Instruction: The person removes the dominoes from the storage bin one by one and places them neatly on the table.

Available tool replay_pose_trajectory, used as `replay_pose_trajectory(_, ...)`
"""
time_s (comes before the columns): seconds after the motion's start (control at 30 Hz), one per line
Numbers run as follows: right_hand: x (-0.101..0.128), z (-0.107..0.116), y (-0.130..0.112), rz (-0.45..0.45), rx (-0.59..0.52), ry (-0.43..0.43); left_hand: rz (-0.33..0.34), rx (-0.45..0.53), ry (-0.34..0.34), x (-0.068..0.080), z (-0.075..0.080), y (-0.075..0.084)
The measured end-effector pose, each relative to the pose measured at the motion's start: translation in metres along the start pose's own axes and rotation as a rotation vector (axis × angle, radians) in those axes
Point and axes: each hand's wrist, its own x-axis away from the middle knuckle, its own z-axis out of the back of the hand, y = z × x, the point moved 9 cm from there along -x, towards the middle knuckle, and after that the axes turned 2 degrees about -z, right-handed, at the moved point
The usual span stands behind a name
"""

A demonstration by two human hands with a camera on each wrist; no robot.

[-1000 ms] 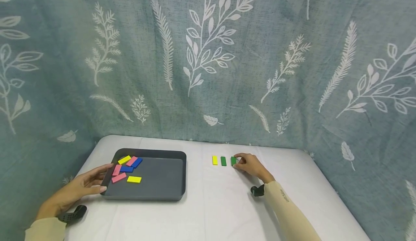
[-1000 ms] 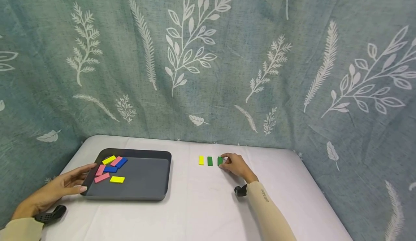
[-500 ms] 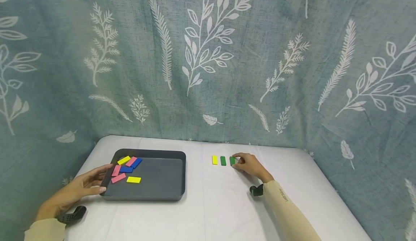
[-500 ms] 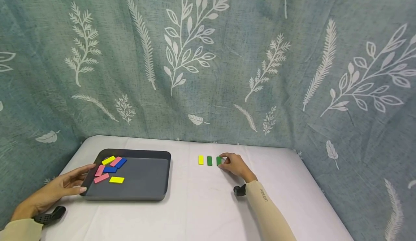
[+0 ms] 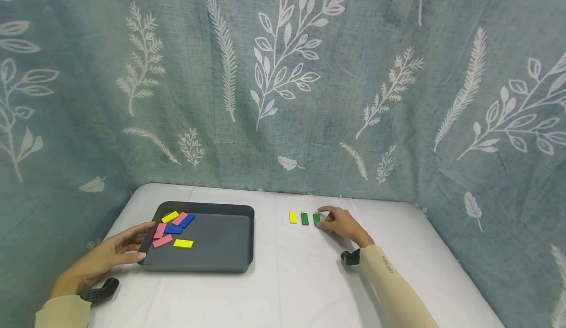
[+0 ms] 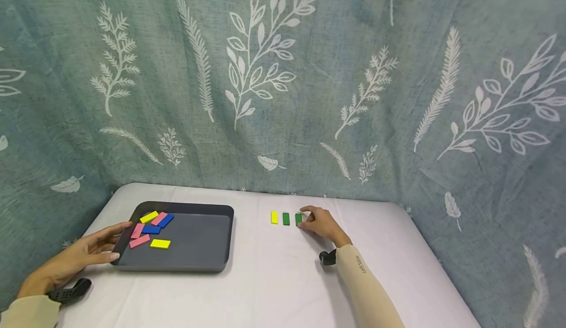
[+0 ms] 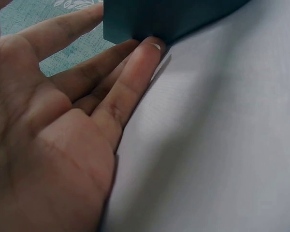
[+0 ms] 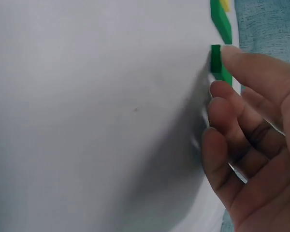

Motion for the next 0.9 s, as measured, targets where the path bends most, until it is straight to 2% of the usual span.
replay_pose_trajectory(0.17, -0.004, 0.004, -0.015, 0.010, -0.059, 0.027, -0.002, -0.014, 0.012, -0.001, 0.001, 0.001)
replay_pose_trajectory(0.37, -0.013, -0.002, -0.051, 0.074, -0.107, 0.028, -0.010, 0.005, -0.004, -0.001, 0.001, 0.001)
replay_pose_trajectory(0.77, -0.030, -0.029, -0.124, 0.219, -0.103, -0.045, 0.000, -0.015, 0.016, -0.001, 0.001, 0.002)
replay_pose_trajectory(0.9, -0.033, -0.036, -0.144, 0.263, -0.086, -0.043, -0.009, -0.009, 0.013, -0.002, 0.001, 0.001)
